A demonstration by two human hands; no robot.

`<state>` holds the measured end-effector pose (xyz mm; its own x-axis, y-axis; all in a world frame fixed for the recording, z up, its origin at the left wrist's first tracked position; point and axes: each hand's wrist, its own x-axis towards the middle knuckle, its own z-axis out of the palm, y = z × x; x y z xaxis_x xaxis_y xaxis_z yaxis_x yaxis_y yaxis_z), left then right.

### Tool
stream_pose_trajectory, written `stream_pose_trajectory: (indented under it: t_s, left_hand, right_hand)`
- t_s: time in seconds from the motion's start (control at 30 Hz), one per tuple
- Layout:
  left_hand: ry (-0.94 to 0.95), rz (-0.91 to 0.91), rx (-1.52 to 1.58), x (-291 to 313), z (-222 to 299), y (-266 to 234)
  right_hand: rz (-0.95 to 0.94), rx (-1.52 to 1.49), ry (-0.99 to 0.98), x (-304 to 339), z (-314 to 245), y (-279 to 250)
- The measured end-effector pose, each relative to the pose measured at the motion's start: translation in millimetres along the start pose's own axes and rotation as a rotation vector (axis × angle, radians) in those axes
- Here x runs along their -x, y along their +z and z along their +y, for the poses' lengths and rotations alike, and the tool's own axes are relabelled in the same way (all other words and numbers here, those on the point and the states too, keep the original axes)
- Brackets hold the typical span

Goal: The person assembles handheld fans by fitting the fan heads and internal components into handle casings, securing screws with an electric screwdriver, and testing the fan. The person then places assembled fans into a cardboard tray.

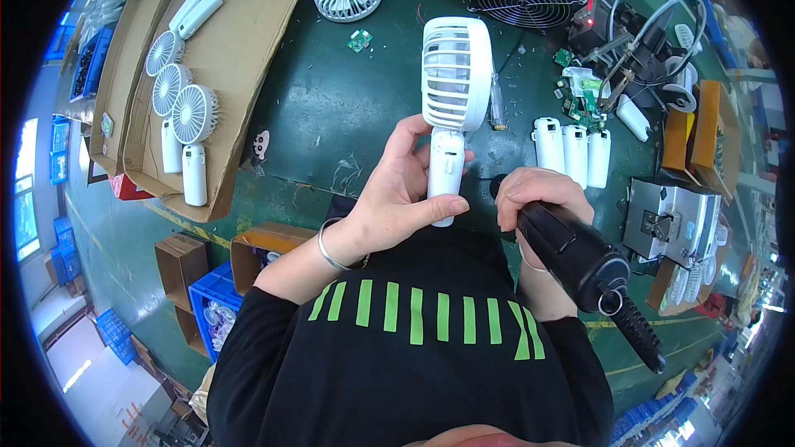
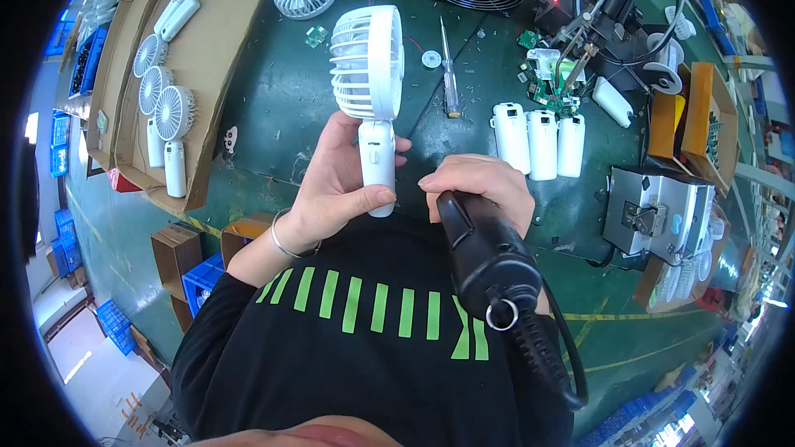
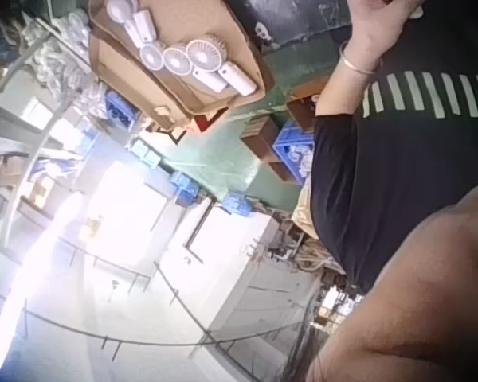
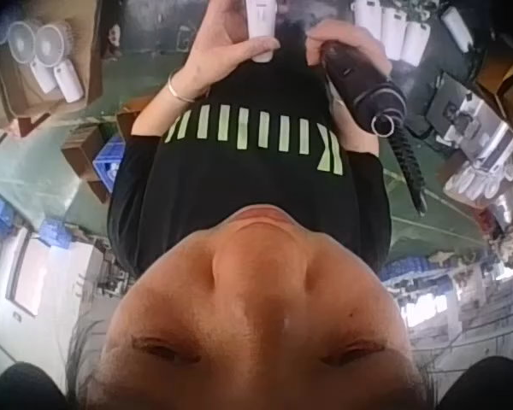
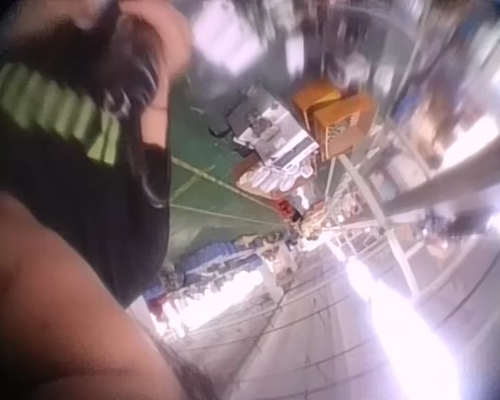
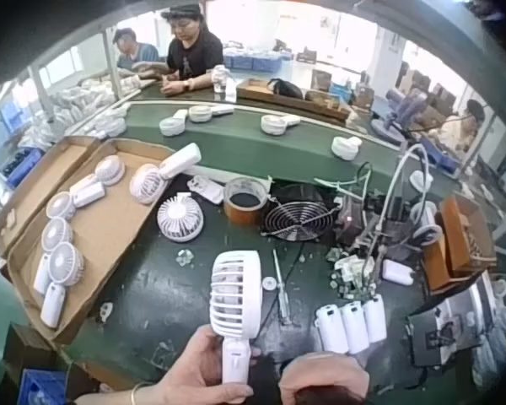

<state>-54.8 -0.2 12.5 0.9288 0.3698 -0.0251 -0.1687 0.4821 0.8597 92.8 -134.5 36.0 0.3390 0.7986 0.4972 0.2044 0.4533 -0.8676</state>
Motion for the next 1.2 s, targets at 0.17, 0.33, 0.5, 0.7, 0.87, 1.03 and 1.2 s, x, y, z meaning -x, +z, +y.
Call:
stream_pose_trajectory:
  t_s: [0.17,0.33,0.5,0.7,0.87,1.03,1.2]
  left_hand:
    - [-0.006,0.019,0.036,-1,3,3]
    - [-0.133,-0.065,0.171,-1,3,4]
    - [-0.071,-0.105,0.123,-3,-1,5]
    - [-0.067,-0.113,0.105,0,-5,3]
    - [-0.027,0.014,0.037,-2,-3,14]
    - [-0.071,-0.032,0.102,-3,-6,12]
    - [-0.097,-0.037,0.138,-1,-6,13]
  right_hand:
    - [0.025,-0.077,-0.018,4,6,-5]
    - [0.022,-0.026,-0.021,4,2,-3]
    - [0.018,-0.008,-0.041,-1,-2,-2]
    - [0.011,-0.073,-0.040,2,1,-6]
    - [-0.004,-0.076,-0.057,3,3,-12]
    - [-0.021,-0.085,-0.100,5,6,-14]
    - [0.011,-0.095,-0.108,8,8,-15]
